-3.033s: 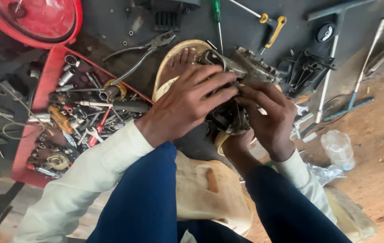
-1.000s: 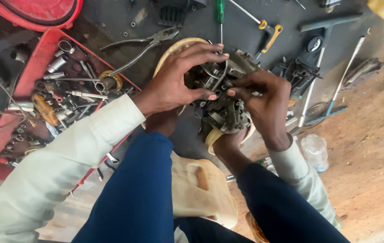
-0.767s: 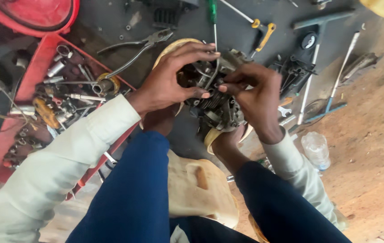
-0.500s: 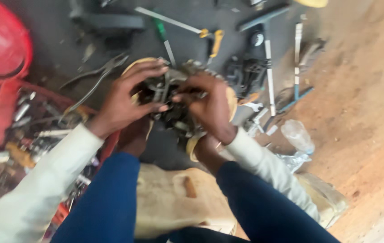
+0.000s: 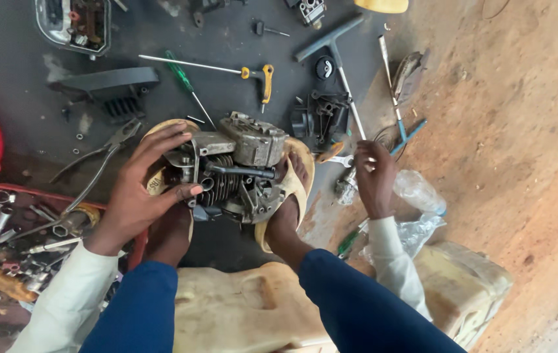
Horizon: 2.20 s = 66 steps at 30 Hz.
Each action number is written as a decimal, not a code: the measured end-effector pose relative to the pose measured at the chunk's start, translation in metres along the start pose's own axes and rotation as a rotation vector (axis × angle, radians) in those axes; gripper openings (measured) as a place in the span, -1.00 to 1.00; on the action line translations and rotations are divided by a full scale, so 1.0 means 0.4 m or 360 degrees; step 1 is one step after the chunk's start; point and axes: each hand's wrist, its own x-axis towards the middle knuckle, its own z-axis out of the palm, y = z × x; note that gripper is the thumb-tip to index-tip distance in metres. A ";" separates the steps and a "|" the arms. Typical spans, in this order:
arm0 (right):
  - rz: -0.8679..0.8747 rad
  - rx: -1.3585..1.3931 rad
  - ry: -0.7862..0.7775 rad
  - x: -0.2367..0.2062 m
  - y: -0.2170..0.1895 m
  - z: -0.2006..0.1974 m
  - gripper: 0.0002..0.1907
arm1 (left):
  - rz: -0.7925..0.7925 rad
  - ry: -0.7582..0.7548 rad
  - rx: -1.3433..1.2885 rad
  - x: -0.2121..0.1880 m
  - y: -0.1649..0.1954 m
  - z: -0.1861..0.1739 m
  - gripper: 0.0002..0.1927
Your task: The person sits on a chair with a small motorcycle engine resting between their feet and works on it throughout the clip. They use pliers to grip and turn a fitting on the engine, reposition the engine, pick up small parts and fasteners from the ground, and fit components onto the engine by hand.
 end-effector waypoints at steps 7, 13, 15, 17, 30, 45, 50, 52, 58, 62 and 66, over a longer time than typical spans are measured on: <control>-0.0932 -0.0387 -0.0212 0.078 0.038 0.044 -0.40 | -0.0038 0.0019 -0.0038 -0.008 -0.008 0.010 -0.25; -0.1052 -0.0513 -0.0261 0.093 0.027 0.051 -0.54 | -0.0109 -0.0004 -0.0080 -0.009 -0.011 0.007 -0.26; -0.1092 -0.0610 -0.0313 0.094 0.036 0.042 -0.51 | -0.0150 0.0000 -0.0095 -0.010 -0.013 0.007 -0.25; -0.1009 -0.0779 -0.0297 0.093 0.057 0.028 -0.46 | -0.0092 0.0012 -0.0064 -0.011 -0.017 0.009 -0.25; 0.0503 0.0609 -0.1072 -0.022 0.264 -0.108 -0.65 | 0.0053 0.0068 0.0035 -0.044 -0.027 -0.010 -0.26; -0.0344 -0.0599 -0.1903 -0.142 -0.419 -0.077 -0.58 | 0.0132 0.0114 0.0046 -0.069 -0.062 0.002 -0.22; -0.0465 -0.0630 -0.1885 -0.135 -0.503 -0.023 -0.71 | 0.0146 0.0136 0.0056 -0.074 -0.070 0.007 -0.22; -0.0546 -0.0488 -0.1905 -0.133 -0.516 -0.011 -0.74 | 0.0159 0.0128 0.0048 -0.075 -0.073 0.007 -0.22; -0.0514 -0.0655 -0.1857 -0.127 -0.517 0.006 -0.74 | 0.0145 0.0087 -0.0113 -0.076 -0.083 0.011 -0.22; -0.0781 -0.0627 -0.1845 -0.127 -0.509 0.008 -0.79 | 0.0131 0.0071 -0.0205 -0.080 -0.088 0.016 -0.22; -0.0879 -0.0481 -0.1832 -0.140 -0.505 0.009 -0.91 | 0.0138 0.0083 -0.0167 -0.080 -0.088 0.017 -0.22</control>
